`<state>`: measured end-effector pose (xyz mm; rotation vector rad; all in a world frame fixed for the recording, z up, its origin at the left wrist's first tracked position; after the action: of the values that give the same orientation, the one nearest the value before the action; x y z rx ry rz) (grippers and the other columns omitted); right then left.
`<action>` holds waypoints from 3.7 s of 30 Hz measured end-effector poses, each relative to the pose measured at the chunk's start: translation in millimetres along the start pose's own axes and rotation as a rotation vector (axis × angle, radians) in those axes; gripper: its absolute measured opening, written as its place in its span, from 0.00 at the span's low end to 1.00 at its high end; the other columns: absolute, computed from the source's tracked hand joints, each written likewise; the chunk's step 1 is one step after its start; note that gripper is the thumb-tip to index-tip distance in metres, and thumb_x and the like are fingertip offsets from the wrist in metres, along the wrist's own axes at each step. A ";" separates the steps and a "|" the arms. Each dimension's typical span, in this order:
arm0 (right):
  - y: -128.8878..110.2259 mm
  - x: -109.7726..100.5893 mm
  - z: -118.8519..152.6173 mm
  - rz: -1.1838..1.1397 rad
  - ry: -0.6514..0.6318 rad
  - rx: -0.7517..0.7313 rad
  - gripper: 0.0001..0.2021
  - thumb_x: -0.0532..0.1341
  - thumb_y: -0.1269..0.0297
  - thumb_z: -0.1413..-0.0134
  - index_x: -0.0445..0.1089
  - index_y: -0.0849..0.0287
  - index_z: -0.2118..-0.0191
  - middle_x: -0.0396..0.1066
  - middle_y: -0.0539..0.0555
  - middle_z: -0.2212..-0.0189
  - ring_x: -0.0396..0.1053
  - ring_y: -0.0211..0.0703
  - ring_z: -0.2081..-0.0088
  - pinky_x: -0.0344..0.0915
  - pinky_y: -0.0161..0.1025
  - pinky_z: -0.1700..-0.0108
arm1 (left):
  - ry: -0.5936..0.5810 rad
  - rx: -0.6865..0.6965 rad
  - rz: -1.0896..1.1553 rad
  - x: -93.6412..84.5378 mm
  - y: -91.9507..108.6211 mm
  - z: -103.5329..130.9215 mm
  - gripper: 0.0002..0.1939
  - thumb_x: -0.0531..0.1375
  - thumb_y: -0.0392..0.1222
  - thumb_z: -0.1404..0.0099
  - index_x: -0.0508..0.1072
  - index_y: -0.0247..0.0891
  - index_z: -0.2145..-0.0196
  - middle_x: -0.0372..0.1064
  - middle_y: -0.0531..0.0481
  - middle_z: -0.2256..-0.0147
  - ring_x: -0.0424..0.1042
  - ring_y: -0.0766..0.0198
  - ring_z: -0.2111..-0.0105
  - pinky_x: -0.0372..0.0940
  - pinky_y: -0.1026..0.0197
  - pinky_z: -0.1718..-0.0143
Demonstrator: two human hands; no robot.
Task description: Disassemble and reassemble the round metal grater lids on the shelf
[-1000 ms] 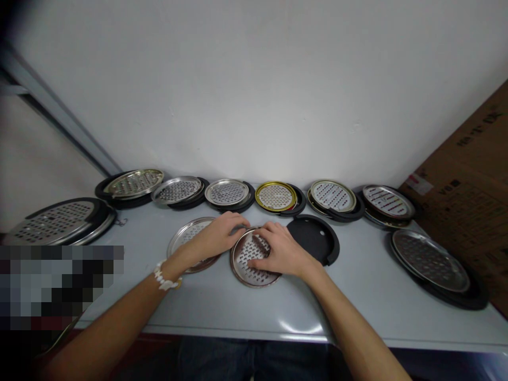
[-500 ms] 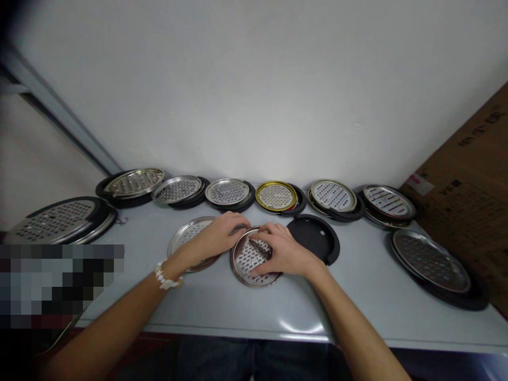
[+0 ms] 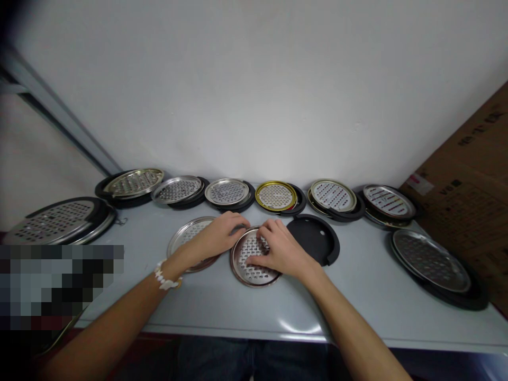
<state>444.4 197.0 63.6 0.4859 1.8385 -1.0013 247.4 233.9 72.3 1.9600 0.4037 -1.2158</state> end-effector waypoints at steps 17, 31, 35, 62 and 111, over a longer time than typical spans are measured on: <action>4.3 -2.2 3.9 -0.084 -0.103 0.002 0.41 0.74 0.42 0.61 0.68 0.55 0.42 0.66 0.60 0.48 0.62 0.58 0.48 0.60 0.55 0.43 | -0.006 0.007 0.007 -0.5 -1.1 -0.3 0.11 0.55 0.36 0.31 0.77 0.38 0.57 0.76 0.46 0.60 0.71 0.56 0.55 0.65 0.55 0.49; -5.4 -2.5 4.3 -0.079 -0.159 -0.044 0.44 0.76 0.49 0.61 0.62 0.53 0.37 0.65 0.58 0.42 0.59 0.59 0.46 0.58 0.55 0.41 | -0.004 -0.004 0.012 -0.2 -0.7 0.2 0.10 0.56 0.36 0.30 0.77 0.37 0.58 0.76 0.45 0.59 0.71 0.56 0.55 0.65 0.54 0.49; -3.8 -1.9 4.1 -0.092 -0.151 -0.057 0.46 0.76 0.49 0.63 0.62 0.55 0.37 0.65 0.59 0.42 0.59 0.59 0.46 0.58 0.54 0.40 | 0.008 -0.001 0.016 -0.6 -0.6 -0.3 0.10 0.55 0.36 0.30 0.77 0.37 0.58 0.76 0.45 0.60 0.71 0.56 0.55 0.65 0.54 0.49; 16.3 -28.1 5.8 -0.921 0.194 0.191 0.34 0.73 0.46 0.57 0.70 0.51 0.43 0.71 0.56 0.50 0.68 0.52 0.50 0.66 0.46 0.50 | 0.190 -0.151 -0.004 -10.7 -0.1 -5.2 0.10 0.57 0.36 0.32 0.77 0.35 0.58 0.77 0.43 0.58 0.74 0.55 0.57 0.67 0.54 0.52; 26.1 -18.8 -5.3 -1.572 0.403 0.399 0.33 0.51 0.25 0.49 0.74 0.48 0.56 0.76 0.53 0.52 0.69 0.54 0.46 0.70 0.50 0.51 | -0.292 0.173 -0.016 33.1 49.4 3.8 0.06 0.57 0.38 0.29 0.73 0.35 0.64 0.72 0.46 0.61 0.71 0.57 0.58 0.63 0.56 0.53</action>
<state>468.3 218.3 70.2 -0.8066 2.2609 -2.4292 291.9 194.9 65.0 1.8842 0.1692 -1.5650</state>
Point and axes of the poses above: each hand's wrist, its own z-axis away from the middle knuckle, its own x-axis out of the palm, y = z × x, the point moved 2 cm from there along -z, towards the middle knuckle
